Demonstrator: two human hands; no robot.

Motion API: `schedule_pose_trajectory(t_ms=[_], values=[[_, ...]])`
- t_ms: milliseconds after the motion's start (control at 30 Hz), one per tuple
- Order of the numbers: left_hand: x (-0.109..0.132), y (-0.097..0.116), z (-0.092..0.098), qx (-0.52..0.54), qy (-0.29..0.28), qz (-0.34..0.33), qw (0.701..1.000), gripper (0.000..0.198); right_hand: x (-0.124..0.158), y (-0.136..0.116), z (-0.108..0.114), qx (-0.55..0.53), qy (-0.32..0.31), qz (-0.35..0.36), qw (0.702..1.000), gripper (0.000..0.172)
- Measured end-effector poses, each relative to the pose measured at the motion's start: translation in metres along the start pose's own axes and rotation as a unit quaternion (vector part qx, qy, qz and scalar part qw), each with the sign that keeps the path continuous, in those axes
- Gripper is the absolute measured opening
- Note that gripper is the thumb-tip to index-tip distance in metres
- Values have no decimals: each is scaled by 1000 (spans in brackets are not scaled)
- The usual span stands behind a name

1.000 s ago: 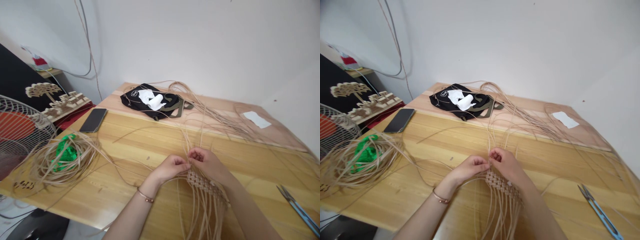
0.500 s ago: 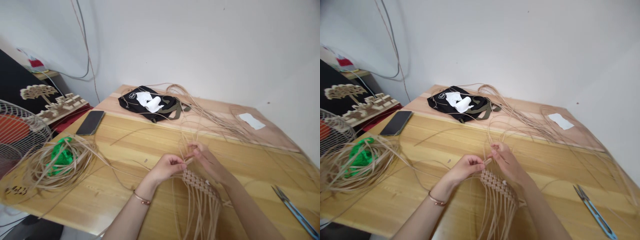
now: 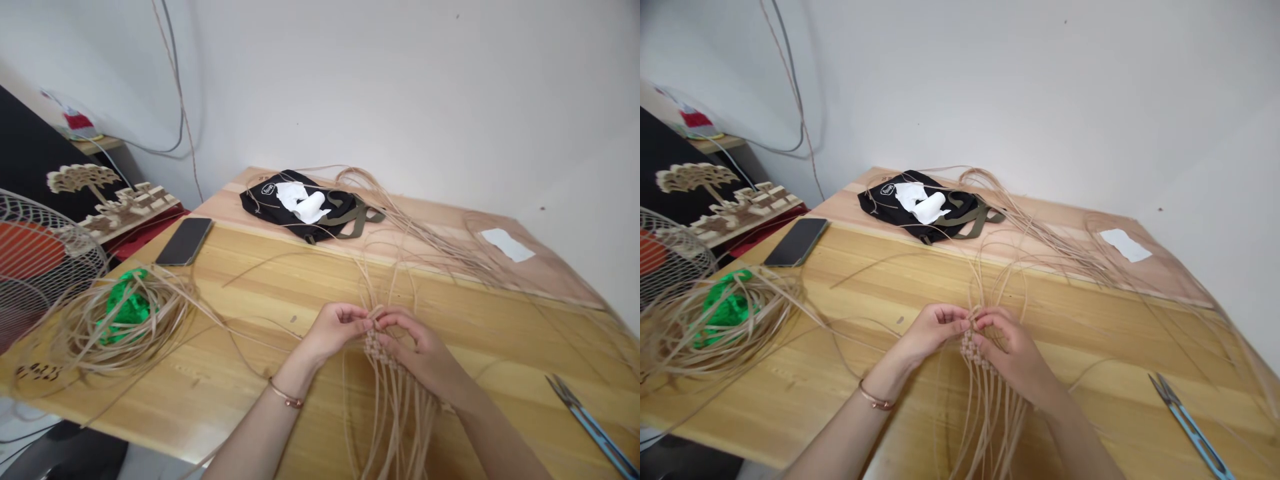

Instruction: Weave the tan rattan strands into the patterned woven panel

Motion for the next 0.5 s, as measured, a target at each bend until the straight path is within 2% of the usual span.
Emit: schedule_pose_trajectory(t_ms=[100, 267, 400, 500], values=[[1, 2, -2, -1, -7, -4, 1000, 37, -1, 0, 0, 10, 7, -13, 1000, 10], [1, 4, -5, -26, -18, -17, 999, 26, -2, -4, 3, 30, 1, -30, 999, 8], [1, -2, -4, -4, -7, 3, 1000, 24, 1, 1, 2, -36, -44, -80, 995, 12], [0, -7, -5, 15, -5, 17, 1000, 26, 5, 15, -2, -101, -67, -133, 984, 17]])
Point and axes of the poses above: each hand's wrist, its own x-axis away from the middle knuckle, its own z-axis out of the back of the hand, y = z × x, the point moved 7 cm from there along -x, towards the middle knuckle, and after that the axes turned 1 degree about -y, right-handed, at the moved point
